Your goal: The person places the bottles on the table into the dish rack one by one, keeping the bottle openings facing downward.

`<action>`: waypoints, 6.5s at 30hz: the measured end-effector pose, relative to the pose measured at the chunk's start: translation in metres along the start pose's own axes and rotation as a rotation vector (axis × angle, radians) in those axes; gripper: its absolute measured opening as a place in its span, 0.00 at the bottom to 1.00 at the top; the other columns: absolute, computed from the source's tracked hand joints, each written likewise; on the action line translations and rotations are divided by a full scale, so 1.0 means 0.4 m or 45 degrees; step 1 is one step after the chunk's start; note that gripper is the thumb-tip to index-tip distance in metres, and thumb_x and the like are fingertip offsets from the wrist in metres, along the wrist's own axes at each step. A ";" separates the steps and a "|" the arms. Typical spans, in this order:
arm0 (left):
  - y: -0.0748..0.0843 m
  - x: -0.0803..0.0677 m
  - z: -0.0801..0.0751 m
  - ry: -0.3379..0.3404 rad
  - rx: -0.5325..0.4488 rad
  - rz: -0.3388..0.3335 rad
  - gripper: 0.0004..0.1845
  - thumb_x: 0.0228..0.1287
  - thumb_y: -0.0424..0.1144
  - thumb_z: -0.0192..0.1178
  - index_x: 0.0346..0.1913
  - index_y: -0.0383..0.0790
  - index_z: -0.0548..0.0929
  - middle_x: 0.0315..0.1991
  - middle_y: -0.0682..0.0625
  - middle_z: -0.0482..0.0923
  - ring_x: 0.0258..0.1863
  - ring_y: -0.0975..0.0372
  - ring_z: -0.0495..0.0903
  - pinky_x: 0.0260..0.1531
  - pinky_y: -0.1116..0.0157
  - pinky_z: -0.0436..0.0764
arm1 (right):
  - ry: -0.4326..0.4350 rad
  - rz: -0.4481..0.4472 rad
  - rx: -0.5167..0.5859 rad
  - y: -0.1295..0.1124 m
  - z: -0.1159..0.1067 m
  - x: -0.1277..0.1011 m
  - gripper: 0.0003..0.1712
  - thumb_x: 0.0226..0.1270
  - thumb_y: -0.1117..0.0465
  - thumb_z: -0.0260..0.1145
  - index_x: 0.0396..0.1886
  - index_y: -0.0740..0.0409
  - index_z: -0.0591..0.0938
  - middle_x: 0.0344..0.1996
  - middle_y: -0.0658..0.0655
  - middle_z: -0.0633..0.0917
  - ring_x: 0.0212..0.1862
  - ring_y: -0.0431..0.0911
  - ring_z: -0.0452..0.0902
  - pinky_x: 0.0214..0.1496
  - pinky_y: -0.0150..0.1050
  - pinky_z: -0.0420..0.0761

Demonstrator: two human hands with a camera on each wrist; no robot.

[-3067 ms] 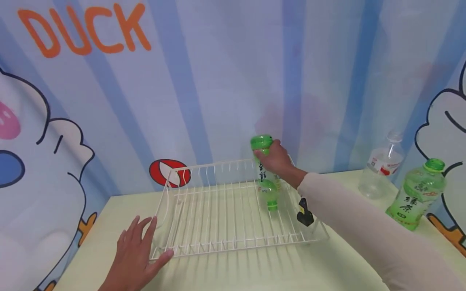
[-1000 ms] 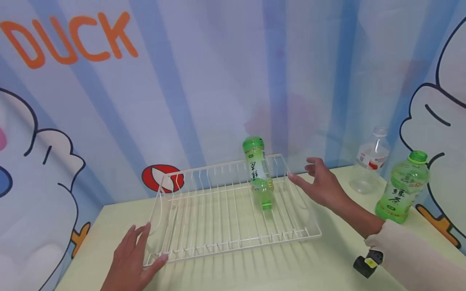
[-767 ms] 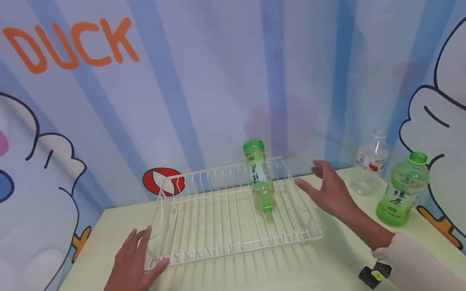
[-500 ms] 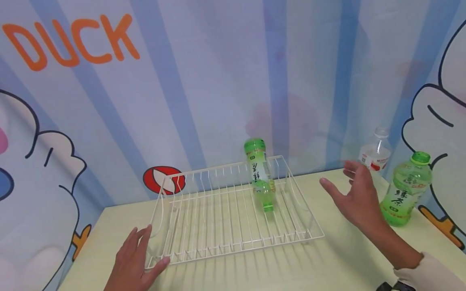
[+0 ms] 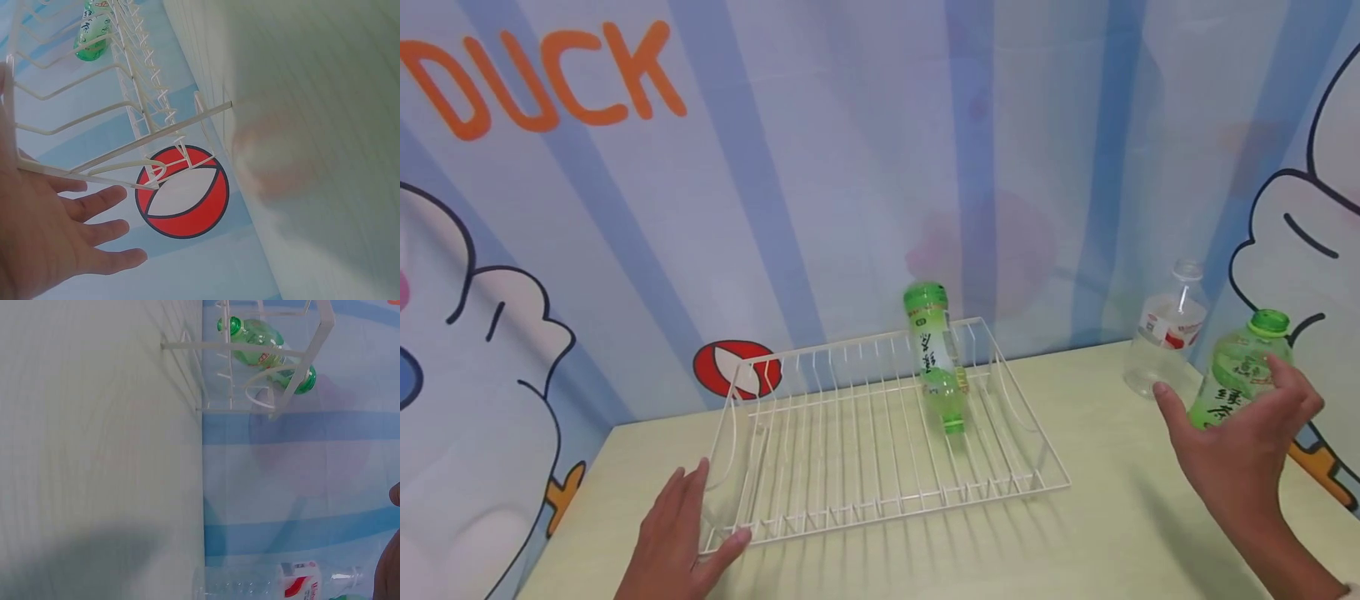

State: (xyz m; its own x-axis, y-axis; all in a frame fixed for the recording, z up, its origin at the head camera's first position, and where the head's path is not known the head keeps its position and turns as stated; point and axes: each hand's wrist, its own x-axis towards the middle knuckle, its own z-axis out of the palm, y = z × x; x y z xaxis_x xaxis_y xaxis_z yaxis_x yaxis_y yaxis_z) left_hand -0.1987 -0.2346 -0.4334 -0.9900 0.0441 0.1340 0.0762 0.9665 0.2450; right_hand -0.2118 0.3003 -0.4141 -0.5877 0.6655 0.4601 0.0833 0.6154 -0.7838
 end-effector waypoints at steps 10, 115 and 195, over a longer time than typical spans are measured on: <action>-0.003 0.001 -0.001 0.002 0.025 -0.005 0.58 0.53 0.73 0.61 0.75 0.31 0.59 0.68 0.32 0.64 0.71 0.35 0.55 0.64 0.31 0.57 | -0.125 0.218 -0.066 0.120 0.014 0.049 0.59 0.64 0.53 0.70 0.77 0.53 0.35 0.76 0.69 0.47 0.76 0.63 0.46 0.75 0.60 0.49; -0.005 0.003 -0.011 0.067 0.131 0.050 0.55 0.55 0.75 0.57 0.72 0.32 0.66 0.66 0.33 0.67 0.71 0.36 0.54 0.63 0.32 0.59 | -0.720 -0.551 0.033 -0.176 0.098 -0.010 0.42 0.55 0.51 0.79 0.63 0.66 0.71 0.45 0.70 0.82 0.41 0.61 0.81 0.33 0.48 0.79; 0.277 0.007 -0.091 0.511 0.253 0.625 0.27 0.57 0.56 0.72 0.55 0.47 0.80 0.66 0.41 0.68 0.72 0.40 0.55 0.61 0.34 0.63 | -0.605 -1.541 -0.006 -0.311 0.153 -0.158 0.51 0.32 0.71 0.86 0.63 0.53 0.76 0.56 0.62 0.78 0.63 0.66 0.69 0.61 0.64 0.69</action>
State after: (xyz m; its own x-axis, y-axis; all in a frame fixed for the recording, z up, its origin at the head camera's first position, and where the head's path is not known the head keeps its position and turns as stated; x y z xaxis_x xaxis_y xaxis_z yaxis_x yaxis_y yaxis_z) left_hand -0.1888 -0.1367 -0.3709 -0.7219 0.4308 0.5415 0.4460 0.8880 -0.1120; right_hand -0.2341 0.1558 -0.3710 -0.5173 -0.5228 0.6776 -0.6948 0.7188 0.0242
